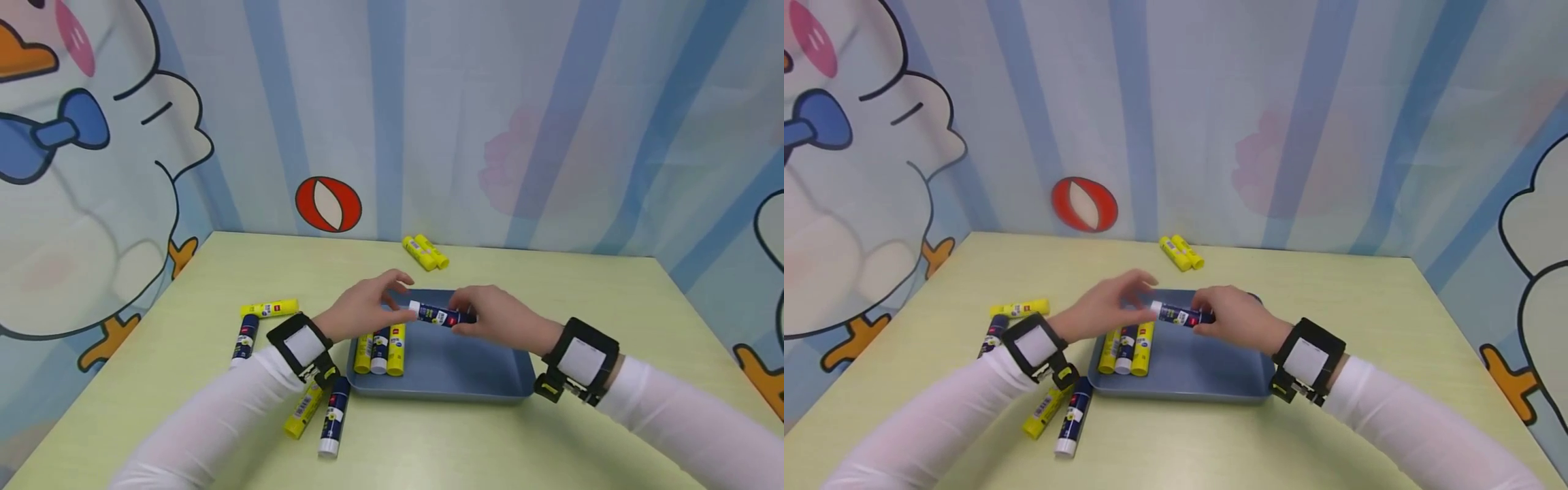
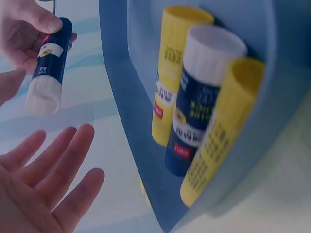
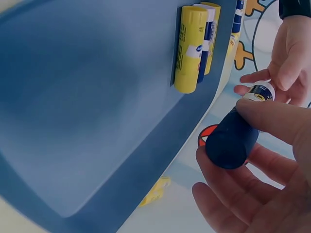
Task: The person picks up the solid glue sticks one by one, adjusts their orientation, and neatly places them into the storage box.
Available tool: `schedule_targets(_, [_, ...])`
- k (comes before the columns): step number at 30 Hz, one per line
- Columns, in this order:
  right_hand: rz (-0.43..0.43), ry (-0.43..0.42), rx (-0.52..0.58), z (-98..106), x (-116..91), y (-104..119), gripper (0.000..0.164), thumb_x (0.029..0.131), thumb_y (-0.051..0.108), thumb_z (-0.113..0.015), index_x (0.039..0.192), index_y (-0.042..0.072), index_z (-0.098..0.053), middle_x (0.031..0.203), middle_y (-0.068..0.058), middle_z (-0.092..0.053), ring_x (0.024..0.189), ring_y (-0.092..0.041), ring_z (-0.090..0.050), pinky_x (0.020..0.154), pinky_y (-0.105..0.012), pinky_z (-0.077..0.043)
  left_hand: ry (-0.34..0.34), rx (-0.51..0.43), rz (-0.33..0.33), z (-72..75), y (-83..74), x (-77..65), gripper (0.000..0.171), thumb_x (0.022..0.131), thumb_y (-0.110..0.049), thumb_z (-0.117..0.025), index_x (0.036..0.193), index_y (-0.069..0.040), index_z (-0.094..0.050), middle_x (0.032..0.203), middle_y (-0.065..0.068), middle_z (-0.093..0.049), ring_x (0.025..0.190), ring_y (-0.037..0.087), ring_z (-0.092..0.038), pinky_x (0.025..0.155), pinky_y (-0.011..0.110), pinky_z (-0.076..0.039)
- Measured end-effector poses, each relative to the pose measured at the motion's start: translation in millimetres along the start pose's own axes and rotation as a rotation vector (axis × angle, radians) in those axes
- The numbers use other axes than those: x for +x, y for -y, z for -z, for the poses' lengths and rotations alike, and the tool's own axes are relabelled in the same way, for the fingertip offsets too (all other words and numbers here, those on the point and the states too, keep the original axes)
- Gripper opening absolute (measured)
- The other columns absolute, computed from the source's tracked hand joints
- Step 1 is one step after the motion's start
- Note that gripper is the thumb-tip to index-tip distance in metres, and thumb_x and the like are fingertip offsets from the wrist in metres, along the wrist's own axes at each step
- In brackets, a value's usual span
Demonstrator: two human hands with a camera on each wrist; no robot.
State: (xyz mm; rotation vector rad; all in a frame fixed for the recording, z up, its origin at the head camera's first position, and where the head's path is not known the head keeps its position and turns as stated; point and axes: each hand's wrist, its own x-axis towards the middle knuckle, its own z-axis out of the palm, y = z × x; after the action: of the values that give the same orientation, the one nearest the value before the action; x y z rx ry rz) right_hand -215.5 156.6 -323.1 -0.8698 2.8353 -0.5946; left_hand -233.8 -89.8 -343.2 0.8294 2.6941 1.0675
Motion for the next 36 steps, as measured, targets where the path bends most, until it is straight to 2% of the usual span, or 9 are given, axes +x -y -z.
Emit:
schedule_targets(6, [0.045,-0.022,-0.070,-2,-2,6,0.029,0.083,0.019,-0.079,0.106,0.006,-0.067,0.088,0.001,-0.062,0.076,-0.014,-0.055,0.069,-0.028,-0.049,0.070,-0.027,-0.025,-8.6,0.5,2.4,0.042,0.088,-0.029,-0.073,0.123,-0.010,-0.059,0.112,0.003,-0.065,0.090,0.014,-0.061,0.073,0.025,-0.053])
schedule_targets(12, [0.046,-0.018,-0.093,-2,0,10,0.030,0.083,0.020,-0.079,0.107,0.007,-0.068,0.089,0.001,-0.059,0.077,-0.014,-0.054,0.069,-0.027,-0.049,0.093,-0.031,0.022,-10.1,2.8,3.2,0.033,0.087,-0.026,-0.075,0.115,-0.009,-0.069,0.097,-0.001,-0.068,0.080,0.015,-0.061,0.068,0.025,-0.052])
schedule_targets(20, [0.059,-0.068,-0.064,-3,3,6,0.032,0.084,0.020,-0.078,0.109,0.006,-0.067,0.094,-0.002,-0.060,0.081,-0.018,-0.056,0.071,-0.029,-0.049,0.084,-0.067,0.019,-8.3,5.4,0.6,0.027,0.089,-0.025,-0.073,0.110,-0.008,-0.071,0.081,0.005,-0.070,0.070,0.020,-0.067,0.062,0.029,-0.051])
schedule_targets(22, [0.033,-0.103,0.006,-3,5,5,0.035,0.085,0.020,-0.077,0.113,0.005,-0.063,0.102,-0.005,-0.060,0.088,-0.021,-0.058,0.074,-0.032,-0.050,0.065,-0.116,0.040,-8.0,6.1,0.1,0.027,0.089,-0.024,-0.072,0.110,-0.007,-0.070,0.081,0.009,-0.070,0.069,0.022,-0.068,0.063,0.031,-0.053])
schedule_targets(25, [-0.043,-0.169,0.170,0,8,2,0.044,0.089,0.021,-0.073,0.124,0.002,-0.055,0.117,-0.011,-0.057,0.102,-0.026,-0.059,0.083,-0.038,-0.052,0.023,-0.234,0.112,-8.6,6.2,-0.1,0.032,0.090,-0.023,-0.071,0.115,-0.004,-0.067,0.087,0.012,-0.070,0.067,0.025,-0.068,0.066,0.033,-0.055])
schedule_targets(27, [-0.103,-0.213,0.307,1,10,-2,0.049,0.094,0.026,-0.067,0.132,0.001,-0.048,0.127,-0.015,-0.053,0.112,-0.029,-0.056,0.088,-0.043,-0.050,-0.010,-0.326,0.161,-9.5,5.7,0.0,0.034,0.090,-0.021,-0.071,0.118,-0.001,-0.066,0.092,0.015,-0.071,0.065,0.028,-0.068,0.066,0.034,-0.056])
schedule_targets(30, [-0.188,-0.256,0.547,-1,13,-6,0.055,0.100,0.031,-0.057,0.140,-0.003,-0.039,0.135,-0.021,-0.048,0.118,-0.035,-0.053,0.093,-0.048,-0.047,-0.071,-0.437,0.226,-13.1,3.8,0.5,0.035,0.091,-0.021,-0.070,0.118,-0.001,-0.065,0.096,0.017,-0.071,0.056,0.025,-0.063,0.061,0.030,-0.055])
schedule_targets(34, [-0.293,-0.267,0.884,-8,14,-3,0.061,0.103,0.036,-0.049,0.143,-0.007,-0.033,0.138,-0.026,-0.045,0.122,-0.038,-0.052,0.097,-0.047,-0.046,-0.126,-0.566,0.263,-20.1,-1.1,0.6,0.031,0.093,-0.022,-0.067,0.113,0.001,-0.066,0.098,0.020,-0.070,0.048,0.015,-0.057,0.057,0.024,-0.053])
schedule_targets(36, [-0.334,-0.266,1.002,-11,13,0,0.062,0.103,0.038,-0.047,0.144,-0.007,-0.034,0.137,-0.025,-0.047,0.123,-0.037,-0.051,0.098,-0.045,-0.045,-0.134,-0.608,0.261,-22.9,-4.0,0.3,0.030,0.095,-0.023,-0.065,0.112,0.002,-0.066,0.099,0.021,-0.070,0.047,0.015,-0.057,0.057,0.024,-0.053])
